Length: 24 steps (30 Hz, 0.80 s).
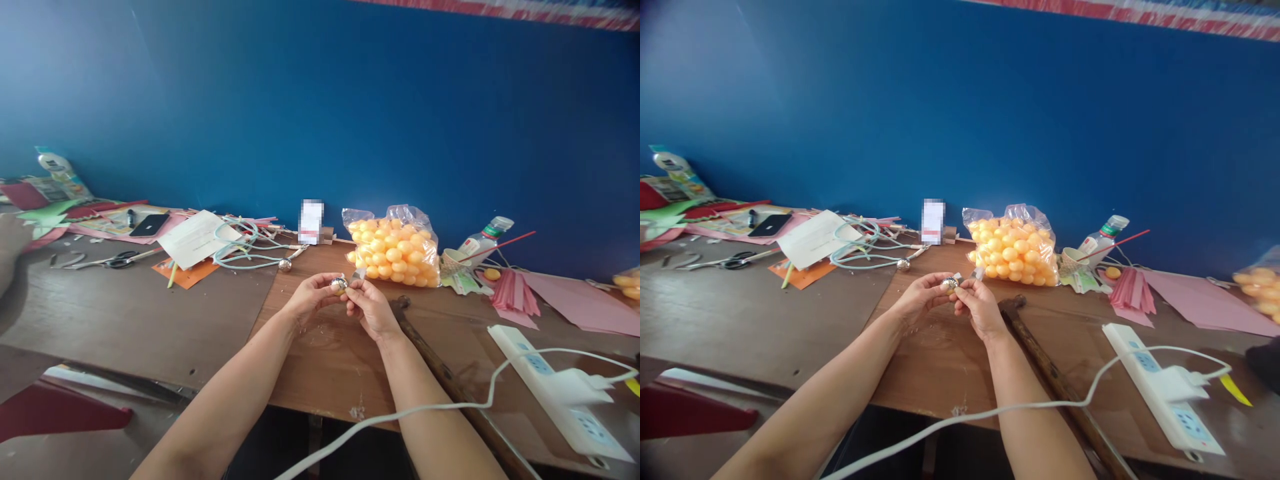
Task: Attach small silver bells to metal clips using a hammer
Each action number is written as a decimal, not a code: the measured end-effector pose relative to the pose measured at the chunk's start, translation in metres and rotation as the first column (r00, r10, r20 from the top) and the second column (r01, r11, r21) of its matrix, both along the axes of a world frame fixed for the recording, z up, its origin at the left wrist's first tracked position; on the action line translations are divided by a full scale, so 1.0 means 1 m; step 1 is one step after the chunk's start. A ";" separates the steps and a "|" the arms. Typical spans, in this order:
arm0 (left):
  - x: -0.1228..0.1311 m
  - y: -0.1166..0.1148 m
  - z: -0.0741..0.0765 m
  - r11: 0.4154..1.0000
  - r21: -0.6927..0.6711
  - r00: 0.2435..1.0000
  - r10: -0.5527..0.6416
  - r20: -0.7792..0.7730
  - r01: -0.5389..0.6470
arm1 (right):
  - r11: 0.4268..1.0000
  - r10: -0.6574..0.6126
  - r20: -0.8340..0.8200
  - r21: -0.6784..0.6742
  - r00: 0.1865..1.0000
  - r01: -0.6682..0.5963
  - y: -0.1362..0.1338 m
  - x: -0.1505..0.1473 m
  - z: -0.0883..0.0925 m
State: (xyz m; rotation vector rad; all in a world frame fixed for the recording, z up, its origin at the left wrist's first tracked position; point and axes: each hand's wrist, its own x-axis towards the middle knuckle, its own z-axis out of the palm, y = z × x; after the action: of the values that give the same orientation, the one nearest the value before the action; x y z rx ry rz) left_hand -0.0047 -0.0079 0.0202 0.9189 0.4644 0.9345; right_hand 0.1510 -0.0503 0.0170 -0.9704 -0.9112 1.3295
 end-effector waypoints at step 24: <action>0.005 0.004 -0.007 1.000 -0.010 1.000 0.016 0.015 -0.015 | 0.996 -0.079 0.129 0.039 0.988 0.075 0.005 -0.006 -0.004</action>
State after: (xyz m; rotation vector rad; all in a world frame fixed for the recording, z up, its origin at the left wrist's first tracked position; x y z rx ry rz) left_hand 0.0001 -0.0040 0.0127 0.9002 0.4634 0.9519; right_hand 0.1453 -0.0454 0.0128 -1.0650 -0.9830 1.1926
